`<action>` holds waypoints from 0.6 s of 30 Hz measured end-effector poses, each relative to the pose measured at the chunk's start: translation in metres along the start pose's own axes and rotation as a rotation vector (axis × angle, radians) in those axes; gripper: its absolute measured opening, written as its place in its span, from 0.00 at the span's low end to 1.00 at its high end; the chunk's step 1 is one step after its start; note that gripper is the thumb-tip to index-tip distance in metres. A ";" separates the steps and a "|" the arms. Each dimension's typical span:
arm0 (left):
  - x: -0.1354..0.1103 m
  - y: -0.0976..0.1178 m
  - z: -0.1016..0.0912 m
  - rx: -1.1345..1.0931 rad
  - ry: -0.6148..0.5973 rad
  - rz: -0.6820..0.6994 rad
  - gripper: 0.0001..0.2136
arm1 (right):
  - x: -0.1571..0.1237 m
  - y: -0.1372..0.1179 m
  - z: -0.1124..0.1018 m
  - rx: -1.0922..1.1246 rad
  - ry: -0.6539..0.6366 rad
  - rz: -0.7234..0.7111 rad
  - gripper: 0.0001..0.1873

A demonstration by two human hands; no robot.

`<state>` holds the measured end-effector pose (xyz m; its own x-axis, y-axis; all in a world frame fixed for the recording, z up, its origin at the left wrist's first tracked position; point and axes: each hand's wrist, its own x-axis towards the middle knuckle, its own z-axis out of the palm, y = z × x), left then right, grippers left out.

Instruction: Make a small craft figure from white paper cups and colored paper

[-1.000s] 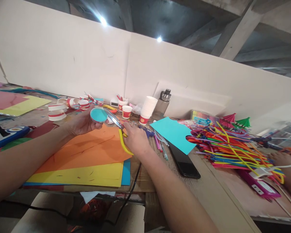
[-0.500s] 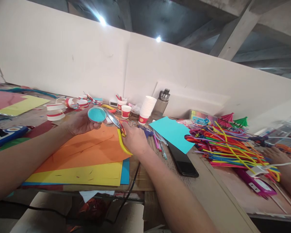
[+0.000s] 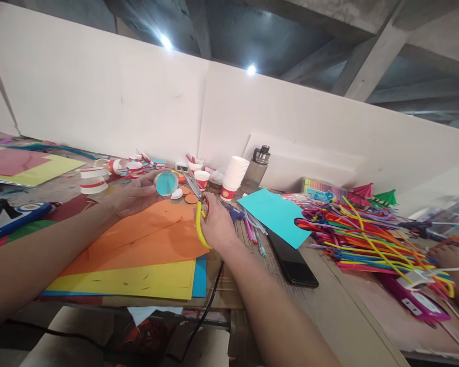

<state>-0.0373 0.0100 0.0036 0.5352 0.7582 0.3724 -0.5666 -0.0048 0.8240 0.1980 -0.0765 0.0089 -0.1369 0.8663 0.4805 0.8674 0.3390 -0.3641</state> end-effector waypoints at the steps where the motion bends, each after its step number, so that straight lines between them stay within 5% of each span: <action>1: 0.001 0.000 0.000 0.015 0.009 0.007 0.24 | 0.000 0.000 0.000 0.020 0.000 0.013 0.17; 11: 0.002 -0.003 0.004 0.127 0.063 0.019 0.26 | -0.001 0.000 0.005 0.219 0.120 0.105 0.33; 18: 0.001 -0.005 -0.002 0.024 0.074 -0.055 0.14 | 0.002 -0.002 0.006 0.429 0.198 0.118 0.40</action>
<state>-0.0349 0.0119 -0.0011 0.5169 0.8039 0.2941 -0.5220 0.0238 0.8526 0.1932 -0.0739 0.0060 0.0809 0.8355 0.5435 0.5906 0.3990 -0.7014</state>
